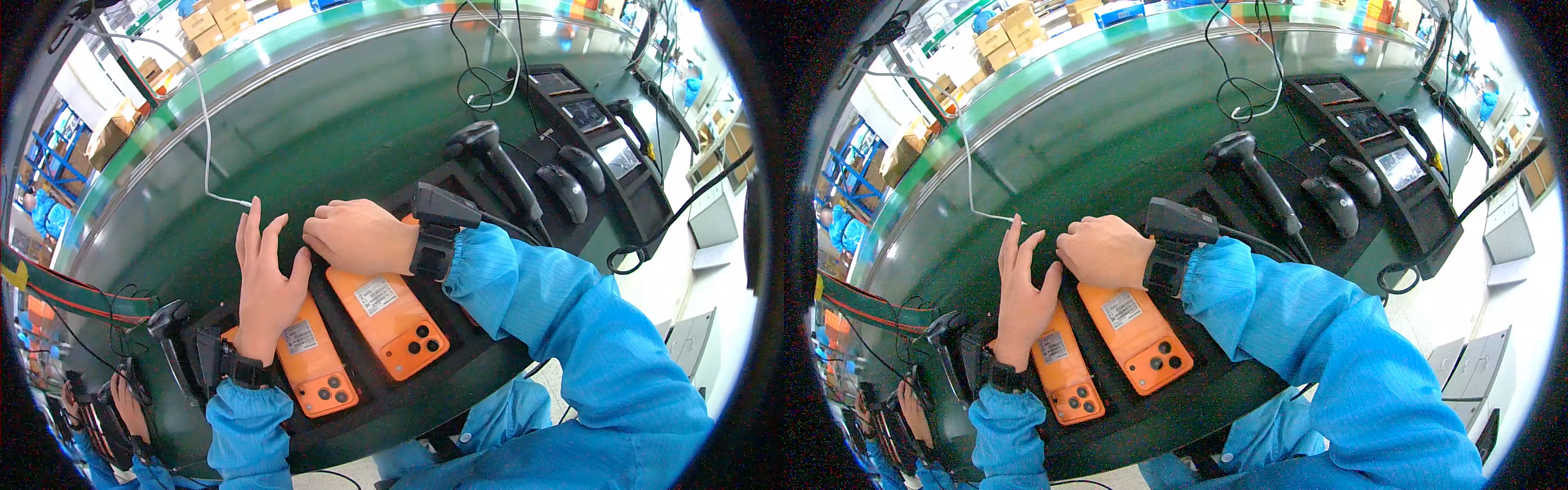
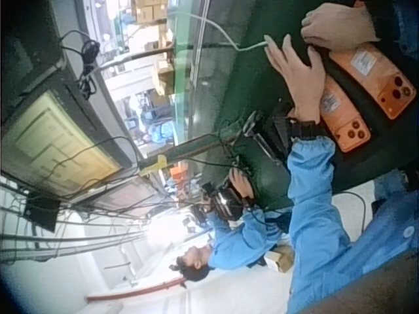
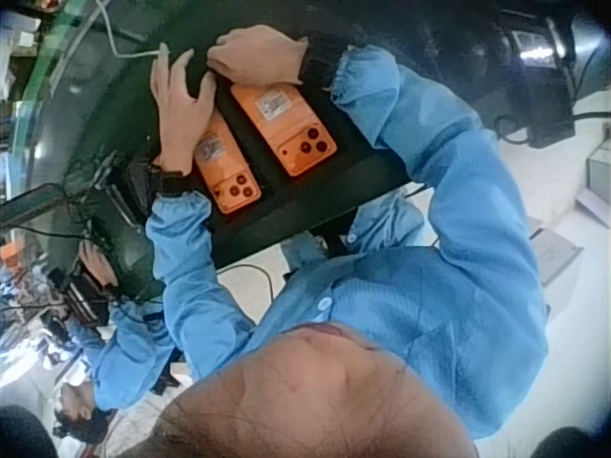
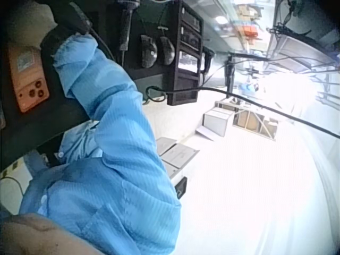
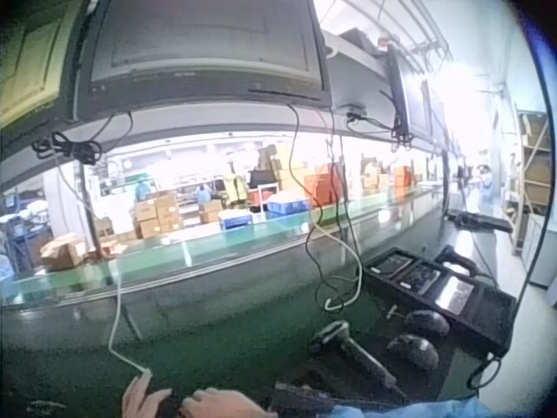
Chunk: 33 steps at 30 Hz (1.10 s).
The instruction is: Connecting and checking handheld devices at a production workstation.
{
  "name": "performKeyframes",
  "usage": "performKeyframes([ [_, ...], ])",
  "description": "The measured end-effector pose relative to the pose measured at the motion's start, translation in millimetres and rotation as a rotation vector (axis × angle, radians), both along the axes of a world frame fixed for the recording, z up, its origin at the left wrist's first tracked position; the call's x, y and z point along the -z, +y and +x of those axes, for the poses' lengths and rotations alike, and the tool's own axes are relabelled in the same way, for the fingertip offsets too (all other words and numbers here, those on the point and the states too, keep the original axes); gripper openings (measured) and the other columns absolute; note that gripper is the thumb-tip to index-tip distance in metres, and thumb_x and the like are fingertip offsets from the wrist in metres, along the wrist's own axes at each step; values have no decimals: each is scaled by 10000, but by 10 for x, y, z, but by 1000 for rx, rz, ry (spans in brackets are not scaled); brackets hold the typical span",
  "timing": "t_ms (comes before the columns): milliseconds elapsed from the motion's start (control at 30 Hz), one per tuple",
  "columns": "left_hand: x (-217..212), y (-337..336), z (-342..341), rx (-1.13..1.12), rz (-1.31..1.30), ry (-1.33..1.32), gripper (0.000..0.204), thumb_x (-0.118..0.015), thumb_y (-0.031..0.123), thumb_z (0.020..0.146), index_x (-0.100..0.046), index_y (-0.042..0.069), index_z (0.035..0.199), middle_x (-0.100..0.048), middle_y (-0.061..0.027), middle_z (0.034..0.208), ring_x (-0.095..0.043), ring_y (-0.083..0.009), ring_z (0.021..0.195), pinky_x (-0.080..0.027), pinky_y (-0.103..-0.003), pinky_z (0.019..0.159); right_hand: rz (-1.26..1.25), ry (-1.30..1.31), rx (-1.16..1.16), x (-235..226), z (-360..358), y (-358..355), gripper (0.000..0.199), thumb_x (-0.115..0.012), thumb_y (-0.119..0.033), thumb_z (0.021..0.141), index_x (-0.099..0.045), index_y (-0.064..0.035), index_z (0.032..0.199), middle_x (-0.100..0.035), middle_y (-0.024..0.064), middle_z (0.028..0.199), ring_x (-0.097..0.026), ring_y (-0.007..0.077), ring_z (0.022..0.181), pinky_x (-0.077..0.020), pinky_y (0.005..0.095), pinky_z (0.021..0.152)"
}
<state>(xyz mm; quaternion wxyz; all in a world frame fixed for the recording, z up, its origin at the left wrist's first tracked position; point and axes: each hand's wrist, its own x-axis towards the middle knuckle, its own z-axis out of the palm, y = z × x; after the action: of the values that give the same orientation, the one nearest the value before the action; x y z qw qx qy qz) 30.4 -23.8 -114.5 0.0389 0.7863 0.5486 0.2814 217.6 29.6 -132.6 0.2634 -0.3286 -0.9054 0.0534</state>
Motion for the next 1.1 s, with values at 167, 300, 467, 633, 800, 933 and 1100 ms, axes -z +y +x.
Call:
performKeyframes([
  [167, 32, 64, -20, -6, -25, -9, 480, -669, 160, 909, -536, 35, 1353, -266, -204, 1620, -241, -412, 1495, -255, -490, 1210, -31, -19, 16, -1, 31, -1, 211, -592, -227, 932, -672, -34, 905, -681, 147, 892, -690, 327, 885, -558, 426, 794],
  [300, 36, 104, -117, -6, -43, -10, 455, -659, 165, 925, -554, 42, 1350, -314, -206, 1604, -265, -379, 1502, -259, -455, 1215, -85, -43, 25, -52, 3, -26, 219, -562, -229, 968, -658, -36, 929, -672, 145, 913, -672, 333, 918, -541, 428, 830],
  [467, 23, 101, -101, 3, -79, -39, 463, -644, 167, 936, -545, 35, 1369, -323, -211, 1601, -276, -359, 1503, -261, -440, 1215, -100, -42, 35, -48, 9, -21, 218, -566, -232, 967, -659, -39, 927, -675, 143, 915, -673, 329, 919, -544, 428, 823],
  [633, 35, 103, -86, -7, -80, -42, 478, -643, 165, 936, -533, 29, 1381, -322, -208, 1603, -293, -354, 1496, -271, -434, 1210, -71, -30, 22, -28, 12, -13, 221, -573, -236, 965, -655, -39, 910, -672, 137, 891, -675, 324, 899, -548, 420, 809],
  [800, -12, 129, -108, -1, -100, -93, 480, -642, 173, 937, -534, 43, 1386, -330, -179, 1607, -336, -361, 1469, -283, -434, 1204, -38, -12, 24, -2, -2, -11, 224, -573, -236, 965, -654, -38, 896, -669, 139, 875, -674, 326, 893, -548, 421, 807],
  [933, -4, 250, -218, 29, -136, -66, 491, -638, 193, 935, -535, 54, 1395, -312, -186, 1609, -287, -384, 1482, -276, -465, 1202, -56, -21, 39, -16, 7, -13, 226, -570, -234, 967, -656, -37, 899, -670, 138, 878, -673, 329, 895, -548, 425, 809],
  [1100, 64, 307, -278, -1, -86, 209, 486, -607, 290, 968, -542, 108, 1414, -331, -174, 1604, -255, -400, 1495, -245, -486, 1210, -90, -16, 36, -34, -16, -31, 237, -562, -239, 975, -657, -35, 899, -671, 140, 889, -671, 332, 907, -545, 434, 814],
])
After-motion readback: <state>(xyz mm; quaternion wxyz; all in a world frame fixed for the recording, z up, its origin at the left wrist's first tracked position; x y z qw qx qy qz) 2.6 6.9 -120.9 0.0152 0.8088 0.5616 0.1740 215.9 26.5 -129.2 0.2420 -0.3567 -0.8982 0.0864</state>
